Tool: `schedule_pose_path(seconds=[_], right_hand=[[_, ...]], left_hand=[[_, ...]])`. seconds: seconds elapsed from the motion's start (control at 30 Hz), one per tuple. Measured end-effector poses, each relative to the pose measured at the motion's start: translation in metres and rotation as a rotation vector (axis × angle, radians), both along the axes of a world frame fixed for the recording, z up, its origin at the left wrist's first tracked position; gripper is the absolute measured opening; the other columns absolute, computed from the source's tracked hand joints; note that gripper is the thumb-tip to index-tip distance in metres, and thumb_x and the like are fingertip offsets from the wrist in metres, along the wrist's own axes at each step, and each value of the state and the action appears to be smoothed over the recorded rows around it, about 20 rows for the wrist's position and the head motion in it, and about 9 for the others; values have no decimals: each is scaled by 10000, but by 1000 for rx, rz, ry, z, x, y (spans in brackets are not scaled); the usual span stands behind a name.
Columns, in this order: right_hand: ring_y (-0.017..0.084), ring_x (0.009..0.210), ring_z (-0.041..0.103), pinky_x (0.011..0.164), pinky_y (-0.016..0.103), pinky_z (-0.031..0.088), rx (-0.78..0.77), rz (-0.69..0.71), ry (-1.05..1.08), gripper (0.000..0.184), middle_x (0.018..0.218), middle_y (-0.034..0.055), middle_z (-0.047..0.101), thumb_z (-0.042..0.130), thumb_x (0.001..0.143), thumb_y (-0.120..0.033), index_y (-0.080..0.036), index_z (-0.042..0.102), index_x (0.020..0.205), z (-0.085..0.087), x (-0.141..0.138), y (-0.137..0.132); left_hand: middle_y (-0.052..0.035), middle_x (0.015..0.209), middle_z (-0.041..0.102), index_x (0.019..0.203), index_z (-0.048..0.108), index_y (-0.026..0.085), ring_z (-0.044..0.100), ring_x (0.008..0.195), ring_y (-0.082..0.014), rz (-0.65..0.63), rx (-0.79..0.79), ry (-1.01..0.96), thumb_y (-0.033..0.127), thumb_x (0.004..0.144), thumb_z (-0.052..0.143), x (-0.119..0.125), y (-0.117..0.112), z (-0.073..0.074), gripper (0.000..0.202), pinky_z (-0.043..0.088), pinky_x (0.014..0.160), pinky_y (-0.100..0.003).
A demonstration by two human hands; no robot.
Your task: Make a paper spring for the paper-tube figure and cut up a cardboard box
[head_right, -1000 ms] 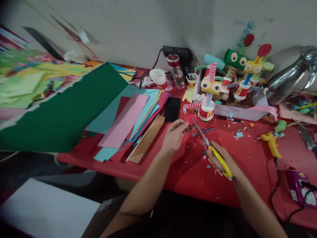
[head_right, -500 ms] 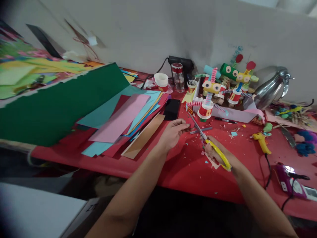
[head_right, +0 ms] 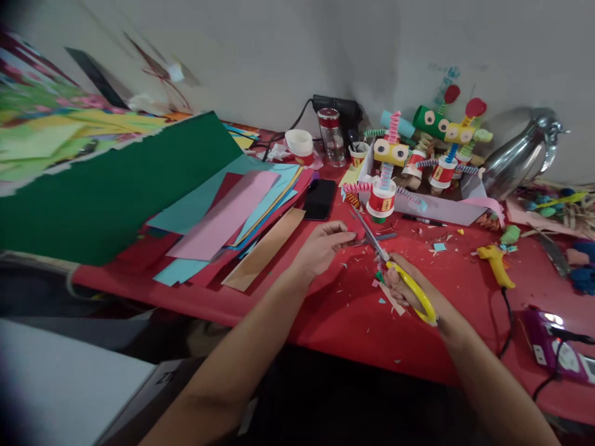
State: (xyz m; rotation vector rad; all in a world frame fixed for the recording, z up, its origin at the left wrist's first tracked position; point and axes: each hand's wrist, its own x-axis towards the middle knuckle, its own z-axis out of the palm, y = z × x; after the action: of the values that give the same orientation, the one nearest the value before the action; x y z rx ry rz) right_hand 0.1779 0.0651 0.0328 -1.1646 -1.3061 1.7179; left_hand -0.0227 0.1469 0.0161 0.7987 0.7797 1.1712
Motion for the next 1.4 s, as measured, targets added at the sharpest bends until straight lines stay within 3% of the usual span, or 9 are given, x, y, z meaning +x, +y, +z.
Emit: schedule_pose_path(seconds=[0.2, 0.6, 1.03, 1.4], right_hand=[[57, 444, 185, 358, 214, 157, -44, 43, 28, 518, 626, -83, 323, 571, 798, -725, -255, 489, 1001, -4, 2, 2], [50, 432, 197, 343, 199, 146, -75, 29, -22, 510, 620, -84, 324, 577, 800, -714, -246, 494, 984, -2, 4, 3], [31, 391, 239, 306, 174, 177, -136, -7, -147, 625, 590, -88, 378, 582, 732, -784, -224, 507, 1001, 5, 0, 6], [35, 392, 258, 299, 184, 188, -72, 1, -189, 571, 610, -80, 378, 562, 778, -752, -222, 518, 988, 6, 1, 3]], left_hand=[[33, 586, 628, 594, 602, 196, 671, 619, -150, 6, -29, -16, 172, 608, 809, -2, 1, -1, 208, 547, 790, -350], [30, 598, 615, 583, 624, 196, 618, 579, -119, 17, -44, -34, 146, 614, 786, -4, 3, 1, 172, 544, 707, -306], [33, 621, 630, 603, 606, 181, 614, 621, -110, 50, -28, -18, 204, 576, 786, -8, 6, 1, 183, 521, 682, -265], [44, 595, 626, 569, 612, 183, 593, 594, -88, 87, -25, -38, 182, 557, 773, -8, 9, 2, 161, 497, 647, -234]])
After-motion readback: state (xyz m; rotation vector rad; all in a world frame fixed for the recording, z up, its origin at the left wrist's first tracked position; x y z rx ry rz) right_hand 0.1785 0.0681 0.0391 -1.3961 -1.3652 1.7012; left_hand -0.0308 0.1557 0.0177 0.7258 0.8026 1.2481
